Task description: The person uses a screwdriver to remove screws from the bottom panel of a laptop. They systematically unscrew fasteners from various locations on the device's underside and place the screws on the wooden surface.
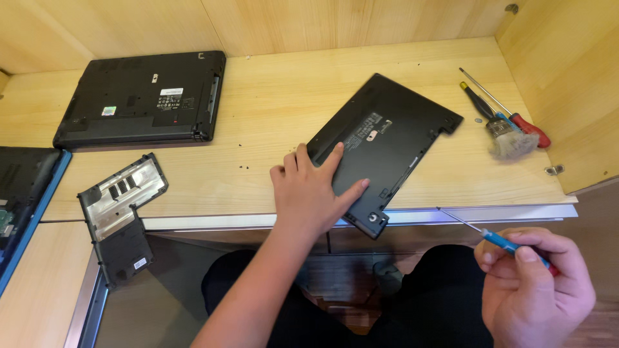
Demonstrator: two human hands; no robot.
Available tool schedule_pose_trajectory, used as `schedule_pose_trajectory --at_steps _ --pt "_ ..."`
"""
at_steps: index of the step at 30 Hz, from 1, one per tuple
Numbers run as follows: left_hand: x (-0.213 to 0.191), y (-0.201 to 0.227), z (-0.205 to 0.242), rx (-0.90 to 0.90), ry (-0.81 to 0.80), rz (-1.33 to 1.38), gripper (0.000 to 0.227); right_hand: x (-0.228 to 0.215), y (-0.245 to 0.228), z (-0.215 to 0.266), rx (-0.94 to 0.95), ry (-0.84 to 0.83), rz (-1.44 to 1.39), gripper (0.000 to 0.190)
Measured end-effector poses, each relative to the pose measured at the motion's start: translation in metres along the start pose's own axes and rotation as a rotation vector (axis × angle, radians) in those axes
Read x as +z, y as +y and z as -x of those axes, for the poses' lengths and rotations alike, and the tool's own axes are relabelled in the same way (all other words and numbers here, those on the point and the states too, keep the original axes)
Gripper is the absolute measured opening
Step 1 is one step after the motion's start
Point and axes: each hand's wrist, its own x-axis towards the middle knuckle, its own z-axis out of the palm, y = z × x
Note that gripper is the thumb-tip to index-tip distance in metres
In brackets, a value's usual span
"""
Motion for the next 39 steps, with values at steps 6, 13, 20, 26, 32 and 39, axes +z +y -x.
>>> schedule_pose_trajectory --at_steps 6,13,20,26,32,39 --pt "-0.001 0.034 0.045 -0.115 -0.002 -0.089 0.123 0.02 -0.007 -0.002 0.051 -0.047 0.051 0.007" --pt "0.014 -0.028 0.064 0.191 0.16 0.204 0.135 0.045 -0.001 -0.013 0.25 -0.069 -0.131 0.017" --pt "0.015 -0.05 0.066 0.325 0.111 0.385 0.113 0.091 0.031 -0.018 0.129 -0.416 -0.058 0.011" --pt "0.019 -0.052 0.063 0.283 0.113 0.54 0.101 0.125 0.036 -0.027 -0.189 -0.884 0.244 0.026" --pt "0.02 -0.051 0.061 0.26 0.125 0.581 0.1 0.129 0.043 -0.029 -0.188 -0.93 0.27 0.026" --pt "0.013 -0.05 0.061 0.247 0.093 0.601 0.097 0.135 0.039 -0.03 -0.223 -1.004 0.286 0.022"
